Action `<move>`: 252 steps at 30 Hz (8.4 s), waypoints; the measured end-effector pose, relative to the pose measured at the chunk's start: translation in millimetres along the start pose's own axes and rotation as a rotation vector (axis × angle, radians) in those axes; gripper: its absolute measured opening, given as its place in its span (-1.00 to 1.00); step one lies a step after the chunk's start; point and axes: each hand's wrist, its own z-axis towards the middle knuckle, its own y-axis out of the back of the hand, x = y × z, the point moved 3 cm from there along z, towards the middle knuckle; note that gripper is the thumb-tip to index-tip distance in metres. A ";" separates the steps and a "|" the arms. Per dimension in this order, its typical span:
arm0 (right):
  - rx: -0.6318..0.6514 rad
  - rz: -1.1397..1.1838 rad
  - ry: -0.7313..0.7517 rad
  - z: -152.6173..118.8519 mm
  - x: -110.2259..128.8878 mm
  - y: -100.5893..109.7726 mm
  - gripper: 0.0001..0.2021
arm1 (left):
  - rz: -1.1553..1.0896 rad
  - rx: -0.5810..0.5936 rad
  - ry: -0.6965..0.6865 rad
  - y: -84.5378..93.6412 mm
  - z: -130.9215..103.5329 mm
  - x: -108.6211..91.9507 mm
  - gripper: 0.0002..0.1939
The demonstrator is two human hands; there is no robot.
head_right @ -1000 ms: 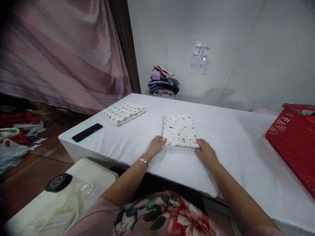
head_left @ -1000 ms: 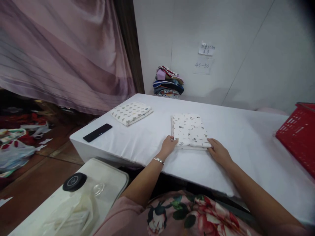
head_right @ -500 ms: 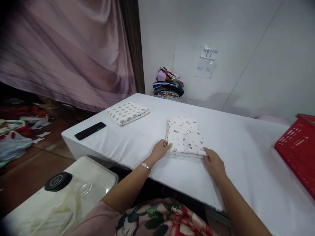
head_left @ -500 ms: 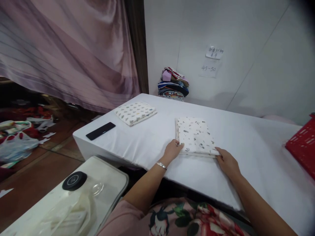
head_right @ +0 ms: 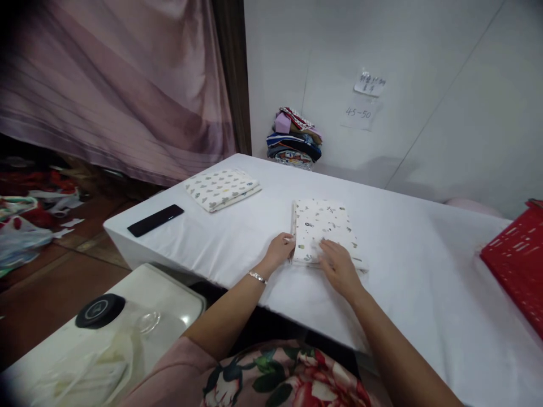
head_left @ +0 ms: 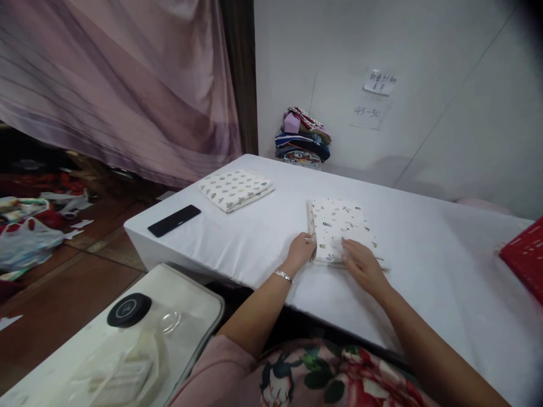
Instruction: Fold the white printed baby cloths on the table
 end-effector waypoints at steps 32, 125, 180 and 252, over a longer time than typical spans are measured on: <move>0.204 0.263 -0.524 53.0 3.3 -53.6 -0.73 | 0.183 -0.013 -0.002 -2.9 0.0 -15.8 -0.71; 0.223 0.127 -0.091 74.4 -6.0 -80.4 -0.56 | 0.094 -0.113 0.002 -0.5 54.8 -15.4 -0.83; 0.404 -0.279 -0.151 241.9 -69.6 -100.5 -0.87 | 0.106 -0.097 0.033 -5.2 50.0 -19.6 -0.83; 0.712 -0.312 -0.042 260.6 -80.1 -127.7 -0.48 | 0.244 -0.070 0.042 -7.3 44.4 -25.1 -0.57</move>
